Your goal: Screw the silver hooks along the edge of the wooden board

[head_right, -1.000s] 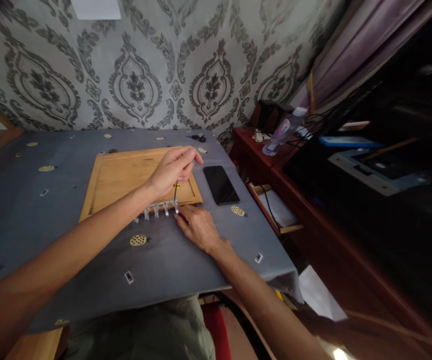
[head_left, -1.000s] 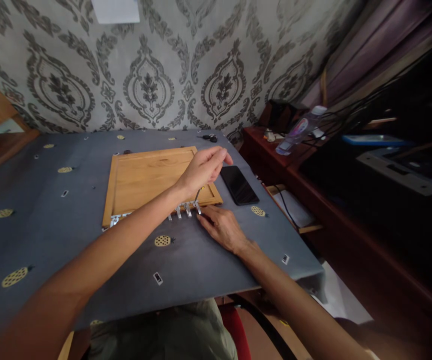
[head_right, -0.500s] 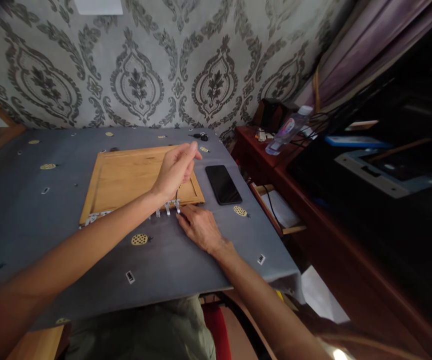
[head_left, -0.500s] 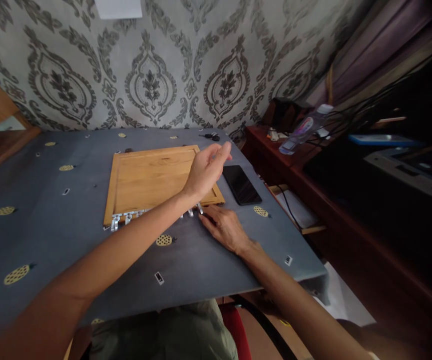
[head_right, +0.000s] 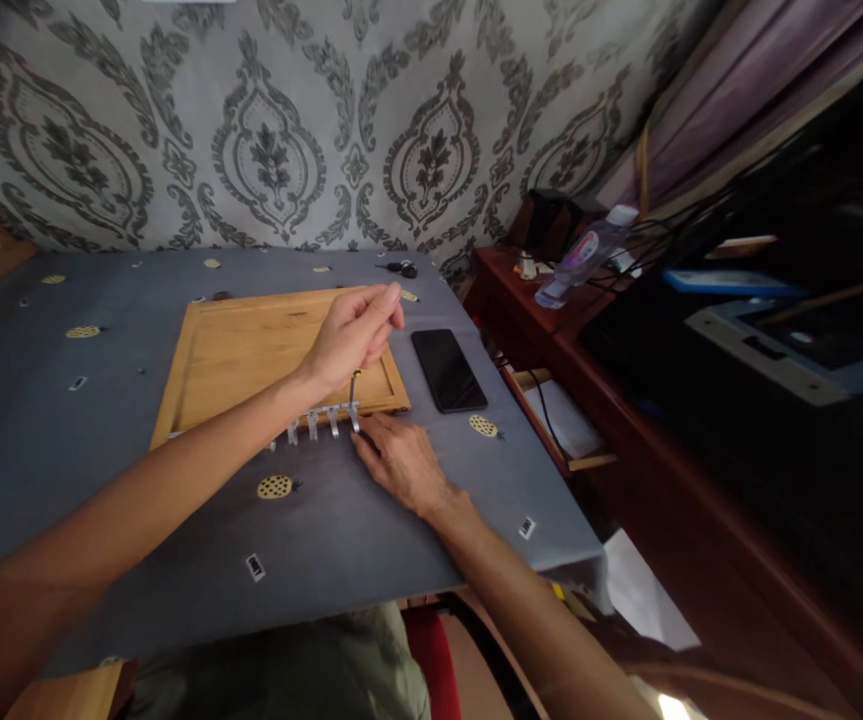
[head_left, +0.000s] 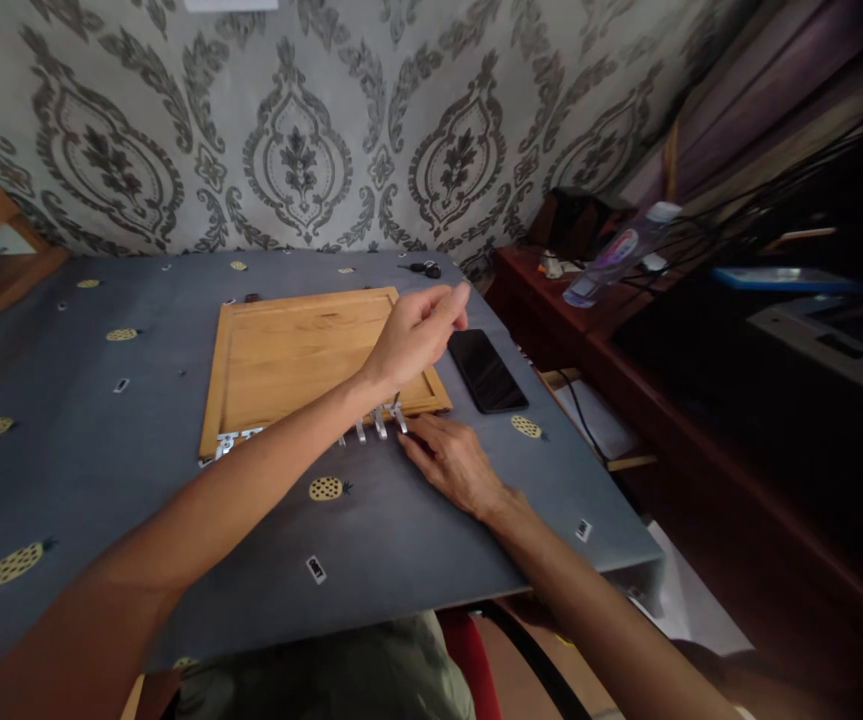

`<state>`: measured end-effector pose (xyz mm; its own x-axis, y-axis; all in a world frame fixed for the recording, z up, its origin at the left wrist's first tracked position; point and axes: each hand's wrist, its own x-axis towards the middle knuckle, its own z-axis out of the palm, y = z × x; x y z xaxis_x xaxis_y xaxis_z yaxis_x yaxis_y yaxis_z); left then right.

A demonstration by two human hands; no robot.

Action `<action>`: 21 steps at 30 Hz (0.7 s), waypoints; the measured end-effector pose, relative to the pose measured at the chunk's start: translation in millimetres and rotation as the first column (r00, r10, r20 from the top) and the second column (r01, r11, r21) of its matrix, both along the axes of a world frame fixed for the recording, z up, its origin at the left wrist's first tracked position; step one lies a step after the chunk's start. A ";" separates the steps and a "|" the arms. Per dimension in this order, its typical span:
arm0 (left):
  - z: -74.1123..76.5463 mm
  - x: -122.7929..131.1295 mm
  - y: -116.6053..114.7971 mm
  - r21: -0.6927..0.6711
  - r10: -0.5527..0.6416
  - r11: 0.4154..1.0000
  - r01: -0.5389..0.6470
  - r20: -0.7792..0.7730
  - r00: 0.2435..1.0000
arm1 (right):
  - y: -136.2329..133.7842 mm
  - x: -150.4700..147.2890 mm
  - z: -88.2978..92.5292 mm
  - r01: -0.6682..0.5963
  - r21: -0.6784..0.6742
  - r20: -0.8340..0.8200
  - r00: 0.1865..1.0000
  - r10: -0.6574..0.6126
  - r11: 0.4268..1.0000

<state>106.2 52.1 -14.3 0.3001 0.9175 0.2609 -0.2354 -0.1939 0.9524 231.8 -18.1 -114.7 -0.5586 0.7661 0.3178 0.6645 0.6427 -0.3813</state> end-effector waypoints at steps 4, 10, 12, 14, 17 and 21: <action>3.7 -3.1 -1.2 -0.035 -0.072 0.997 0.073 0.030 0.997 | 0.0 -0.6 -0.1 -0.002 0.016 -0.005 1.000 0.002 1.000; 7.6 -4.7 -1.7 -0.059 -0.169 0.984 0.168 -0.015 0.985 | 0.0 0.9 -0.9 -0.003 0.000 -0.001 1.000 0.003 1.000; 8.0 -3.6 -2.7 -0.062 -0.207 0.977 0.204 -0.040 0.978 | -0.3 1.1 -0.6 0.001 0.004 -0.001 1.000 -0.001 1.000; 7.4 -2.5 -4.8 -0.046 -0.248 0.968 0.245 -0.065 0.967 | -0.4 0.8 0.0 0.007 0.010 0.004 1.000 -0.007 1.000; 5.5 -2.7 -8.5 0.023 -0.289 0.956 0.292 -0.102 0.952 | -0.4 0.2 0.2 0.018 0.011 0.006 1.000 -0.018 1.000; 5.2 -7.0 -12.2 0.145 -0.151 0.973 0.177 -0.177 0.973 | 0.1 -0.2 -1.2 0.023 0.003 -0.005 1.000 -0.023 1.000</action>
